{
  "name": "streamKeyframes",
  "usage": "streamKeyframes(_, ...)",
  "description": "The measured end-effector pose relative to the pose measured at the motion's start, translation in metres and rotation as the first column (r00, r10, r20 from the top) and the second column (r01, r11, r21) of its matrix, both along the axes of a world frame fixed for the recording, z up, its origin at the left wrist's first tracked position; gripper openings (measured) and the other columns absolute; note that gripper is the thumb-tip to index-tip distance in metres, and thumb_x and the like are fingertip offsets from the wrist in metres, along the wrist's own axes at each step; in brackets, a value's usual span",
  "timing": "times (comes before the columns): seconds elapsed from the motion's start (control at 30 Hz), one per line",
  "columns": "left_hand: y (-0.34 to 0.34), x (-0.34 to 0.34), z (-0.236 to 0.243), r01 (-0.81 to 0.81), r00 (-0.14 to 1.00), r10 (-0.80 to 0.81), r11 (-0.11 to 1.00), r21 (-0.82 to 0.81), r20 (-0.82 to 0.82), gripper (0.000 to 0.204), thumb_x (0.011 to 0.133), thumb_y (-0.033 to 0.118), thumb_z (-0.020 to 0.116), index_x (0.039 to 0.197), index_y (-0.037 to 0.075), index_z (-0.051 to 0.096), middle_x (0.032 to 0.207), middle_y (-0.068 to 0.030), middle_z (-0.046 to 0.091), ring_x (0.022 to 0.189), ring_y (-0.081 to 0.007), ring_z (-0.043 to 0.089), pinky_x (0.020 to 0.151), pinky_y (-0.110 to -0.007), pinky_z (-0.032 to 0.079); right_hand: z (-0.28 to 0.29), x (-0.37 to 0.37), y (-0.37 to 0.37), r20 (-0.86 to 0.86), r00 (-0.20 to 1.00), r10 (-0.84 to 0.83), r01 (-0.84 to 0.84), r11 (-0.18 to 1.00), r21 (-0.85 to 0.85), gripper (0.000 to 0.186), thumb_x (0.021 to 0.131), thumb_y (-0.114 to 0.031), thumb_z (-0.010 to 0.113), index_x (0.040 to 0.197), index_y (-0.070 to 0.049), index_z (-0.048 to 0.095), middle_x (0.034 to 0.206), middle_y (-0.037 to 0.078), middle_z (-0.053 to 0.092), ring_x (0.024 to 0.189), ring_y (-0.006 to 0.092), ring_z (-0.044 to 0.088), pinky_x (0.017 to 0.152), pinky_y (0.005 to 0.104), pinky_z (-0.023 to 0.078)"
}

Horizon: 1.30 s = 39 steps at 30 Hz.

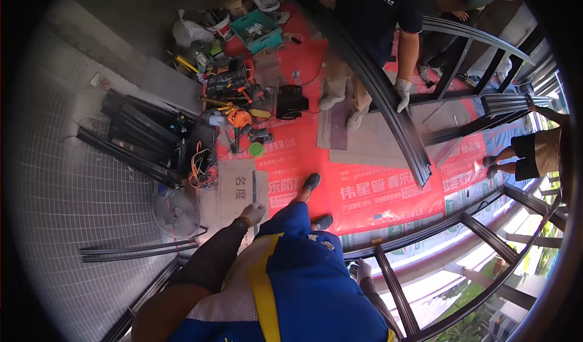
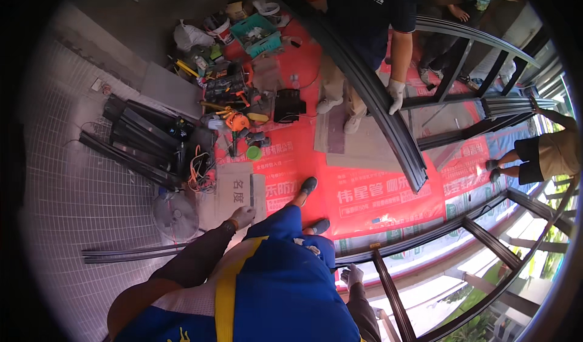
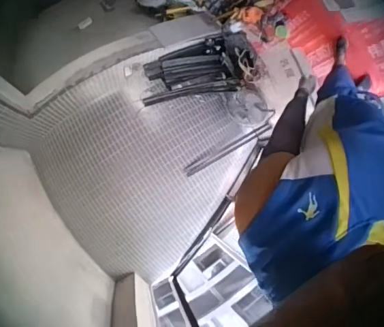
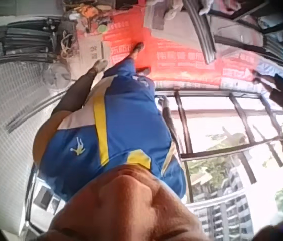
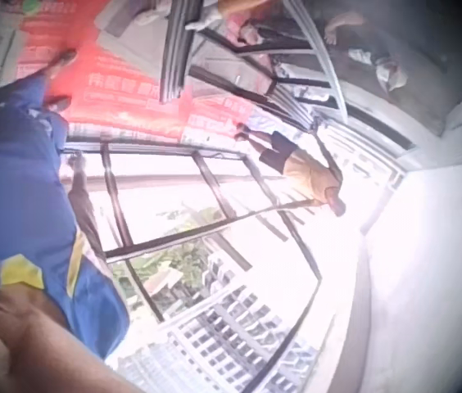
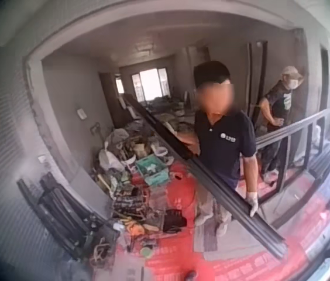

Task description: The person is installing a large metal window frame on a balcony, using a drill and sealant gun with the help of coworkers.

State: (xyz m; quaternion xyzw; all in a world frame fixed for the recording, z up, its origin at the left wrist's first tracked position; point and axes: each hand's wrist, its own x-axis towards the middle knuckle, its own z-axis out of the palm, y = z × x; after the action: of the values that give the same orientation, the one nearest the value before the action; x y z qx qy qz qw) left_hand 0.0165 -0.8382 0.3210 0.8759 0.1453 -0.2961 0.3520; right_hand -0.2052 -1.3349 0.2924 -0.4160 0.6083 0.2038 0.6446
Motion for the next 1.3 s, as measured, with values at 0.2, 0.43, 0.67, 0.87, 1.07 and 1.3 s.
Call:
streamKeyframes(0.2,0.045,-0.043,-0.008,0.248,0.961,-0.262,0.957,0.152,0.085,0.031,0.094,0.03,0.054,0.101,0.006,0.072,0.104,-0.0262,0.07,0.102,-0.0442,0.067,0.089,-0.05,0.053,0.019,0.089,-0.028,0.242,0.97,0.005,-0.026,0.996,0.083,0.019,0.097,-0.027,0.057,0.102,-0.009,0.061,0.069,0.007,0.062,0.055,0.0183,0.059,0.048,0.0279,0.046)
streamKeyframes(0.43,0.06,-0.03,0.007,-0.205,0.959,0.183,0.975,0.084,0.217,0.025,0.091,0.023,0.056,0.096,0.007,0.075,0.1,-0.0235,0.072,0.099,-0.0403,0.07,0.087,-0.046,0.055,0.046,0.138,-0.003,0.355,0.935,-0.012,-0.038,0.99,0.133,0.011,0.097,-0.018,0.059,0.095,-0.009,0.053,0.067,0.005,0.053,0.05,0.0153,0.048,0.044,0.0285,0.042)
streamKeyframes(0.67,0.1,-0.011,-0.01,-0.379,0.908,0.372,0.926,-0.001,0.192,0.029,0.091,0.027,0.057,0.097,0.003,0.072,0.096,-0.0243,0.072,0.094,-0.0403,0.071,0.082,-0.046,0.055,0.081,0.199,0.116,0.347,0.928,0.139,-0.109,0.989,-0.103,0.035,0.098,-0.028,0.063,0.125,-0.006,0.061,0.096,0.014,0.069,0.076,0.0273,0.07,0.068,0.0393,0.059)
streamKeyframes(0.87,0.191,-0.016,-0.082,-0.308,0.951,0.306,0.95,-0.046,-0.049,0.039,0.094,0.03,0.05,0.1,-0.001,0.072,0.109,-0.0307,0.068,0.108,-0.0474,0.064,0.095,-0.051,0.052,0.124,0.249,0.224,0.378,0.845,0.379,-0.353,0.925,-0.139,0.041,0.098,-0.03,0.064,0.131,-0.005,0.059,0.095,0.012,0.068,0.078,0.024,0.069,0.069,0.0365,0.058)
streamKeyframes(1.07,0.217,0.019,-0.052,-0.155,0.988,0.153,0.986,0.065,0.031,0.065,0.088,0.029,0.064,0.142,0.001,0.041,0.122,-0.0276,0.068,0.114,-0.0448,0.065,0.101,-0.049,0.05,0.117,0.198,0.226,0.386,0.883,0.268,-0.19,0.955,-0.229,0.042,0.099,-0.032,0.063,0.131,-0.004,0.06,0.098,0.013,0.07,0.079,0.0237,0.07,0.07,0.0373,0.059)
streamKeyframes(1.3,0.193,0.058,-0.025,0.086,0.991,-0.08,0.995,0.041,-0.111,0.1,0.078,0.03,0.077,0.157,0.015,0.019,0.134,-0.0321,0.055,0.103,-0.0463,0.068,0.075,-0.048,0.063,0.141,0.128,0.208,0.353,0.934,-0.054,0.155,0.952,-0.264,0.042,0.099,-0.028,0.06,0.132,-0.002,0.058,0.101,0.016,0.07,0.076,0.0267,0.07,0.066,0.039,0.059)
